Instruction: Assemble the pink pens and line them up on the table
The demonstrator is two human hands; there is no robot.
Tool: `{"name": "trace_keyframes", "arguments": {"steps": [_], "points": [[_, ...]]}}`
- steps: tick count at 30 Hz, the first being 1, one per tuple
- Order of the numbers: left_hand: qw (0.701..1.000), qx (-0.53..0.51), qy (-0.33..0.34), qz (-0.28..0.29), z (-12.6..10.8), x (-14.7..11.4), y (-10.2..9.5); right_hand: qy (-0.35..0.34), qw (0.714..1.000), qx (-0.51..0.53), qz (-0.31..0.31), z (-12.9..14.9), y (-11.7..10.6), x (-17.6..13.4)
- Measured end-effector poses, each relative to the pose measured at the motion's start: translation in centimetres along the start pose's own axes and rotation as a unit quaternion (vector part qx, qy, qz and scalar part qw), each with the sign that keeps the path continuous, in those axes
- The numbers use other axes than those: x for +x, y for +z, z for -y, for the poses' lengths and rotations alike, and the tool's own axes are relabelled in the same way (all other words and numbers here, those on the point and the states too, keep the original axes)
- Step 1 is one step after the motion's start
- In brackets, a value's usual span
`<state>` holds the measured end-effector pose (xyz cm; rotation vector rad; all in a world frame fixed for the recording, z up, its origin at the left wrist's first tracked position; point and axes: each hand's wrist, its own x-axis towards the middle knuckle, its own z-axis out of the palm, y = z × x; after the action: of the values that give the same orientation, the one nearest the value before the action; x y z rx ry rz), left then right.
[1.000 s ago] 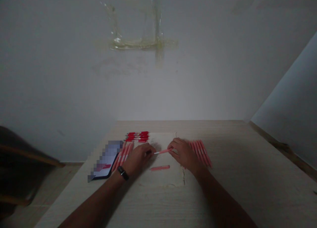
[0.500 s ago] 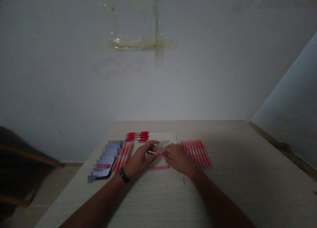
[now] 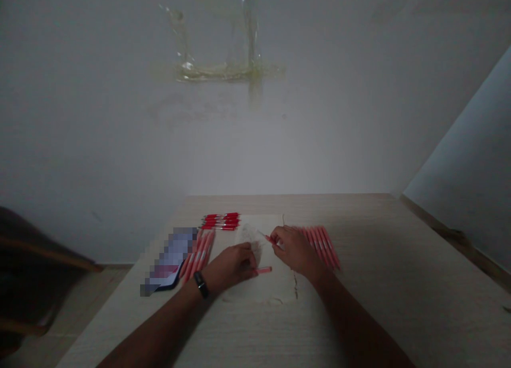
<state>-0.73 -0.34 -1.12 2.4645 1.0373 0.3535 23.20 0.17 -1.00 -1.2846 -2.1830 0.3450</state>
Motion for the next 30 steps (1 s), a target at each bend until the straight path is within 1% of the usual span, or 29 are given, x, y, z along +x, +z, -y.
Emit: {"name": "trace_keyframes", "arguments": {"steps": [3,7,10,12,18,25,30], "points": [[0.999,0.0,-0.023,-0.027,0.0,0.1,-0.4,-0.003,1.0,-0.01,-0.003,-0.3,-0.2,0.0],[0.992,-0.016,-0.07,-0.1,0.4,0.2,-1.0,-0.006,1.0,-0.023,-0.004,-1.1,-0.6,0.0],[0.986,-0.014,-0.083,-0.146,0.8,0.3,-1.3,-0.007,0.999,-0.038,0.001,-1.6,-1.0,0.1],[0.983,0.001,-0.083,-0.161,0.9,0.2,-1.5,-0.005,0.999,-0.048,0.002,-1.7,-1.4,0.1],[0.982,0.033,-0.071,-0.174,0.9,0.2,-1.7,-0.016,0.998,-0.064,0.008,-1.5,-2.1,0.0],[0.981,0.048,-0.066,-0.176,0.9,0.1,-1.8,-0.019,0.996,-0.085,0.026,-2.4,-1.8,0.2],[0.981,0.053,-0.069,-0.173,1.0,-0.1,-1.8,-0.02,0.996,-0.083,0.012,-2.8,-1.8,0.2]]}}
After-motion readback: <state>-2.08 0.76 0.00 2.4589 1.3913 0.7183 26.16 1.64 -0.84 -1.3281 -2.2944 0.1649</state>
